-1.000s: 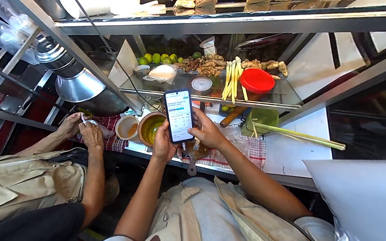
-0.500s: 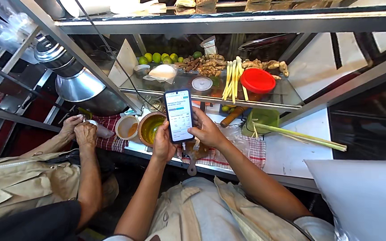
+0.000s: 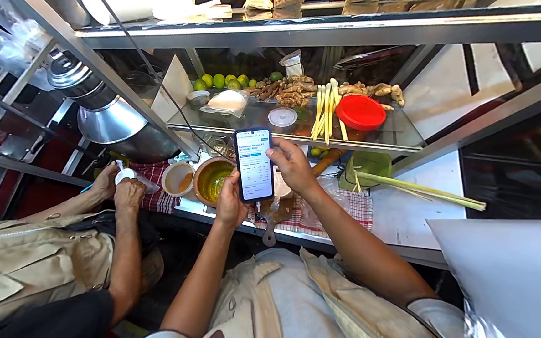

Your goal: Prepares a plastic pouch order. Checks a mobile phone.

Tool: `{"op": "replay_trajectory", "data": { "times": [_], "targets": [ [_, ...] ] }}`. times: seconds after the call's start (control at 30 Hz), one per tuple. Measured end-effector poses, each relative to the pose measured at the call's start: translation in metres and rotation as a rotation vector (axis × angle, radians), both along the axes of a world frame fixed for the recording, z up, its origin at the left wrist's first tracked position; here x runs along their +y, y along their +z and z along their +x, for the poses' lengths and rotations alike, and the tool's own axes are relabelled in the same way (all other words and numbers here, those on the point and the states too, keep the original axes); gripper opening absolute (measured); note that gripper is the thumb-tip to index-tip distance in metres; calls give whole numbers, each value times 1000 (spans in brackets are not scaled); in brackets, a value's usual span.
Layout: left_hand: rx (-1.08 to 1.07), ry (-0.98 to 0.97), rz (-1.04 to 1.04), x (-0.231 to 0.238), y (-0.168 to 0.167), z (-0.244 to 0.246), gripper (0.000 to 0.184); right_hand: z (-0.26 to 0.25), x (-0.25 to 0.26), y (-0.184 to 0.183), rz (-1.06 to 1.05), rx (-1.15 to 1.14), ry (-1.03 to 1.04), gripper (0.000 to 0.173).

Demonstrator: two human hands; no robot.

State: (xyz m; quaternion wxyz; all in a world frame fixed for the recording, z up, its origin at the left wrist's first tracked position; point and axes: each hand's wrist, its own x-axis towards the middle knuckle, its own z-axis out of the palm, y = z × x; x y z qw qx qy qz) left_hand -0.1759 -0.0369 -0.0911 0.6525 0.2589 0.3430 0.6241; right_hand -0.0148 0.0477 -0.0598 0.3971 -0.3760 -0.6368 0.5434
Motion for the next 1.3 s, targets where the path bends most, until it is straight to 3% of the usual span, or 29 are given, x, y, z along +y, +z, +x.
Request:
{"op": "replay_trajectory", "data": {
  "times": [0.2,1.3],
  "targets": [
    [34,1,0,-1,0,2,49,-3,18,-1,55,33,-53,31],
    [5,38,-35,-3,0,1,51,-1,3,-4,-37,50,42,32]
  ]
}}
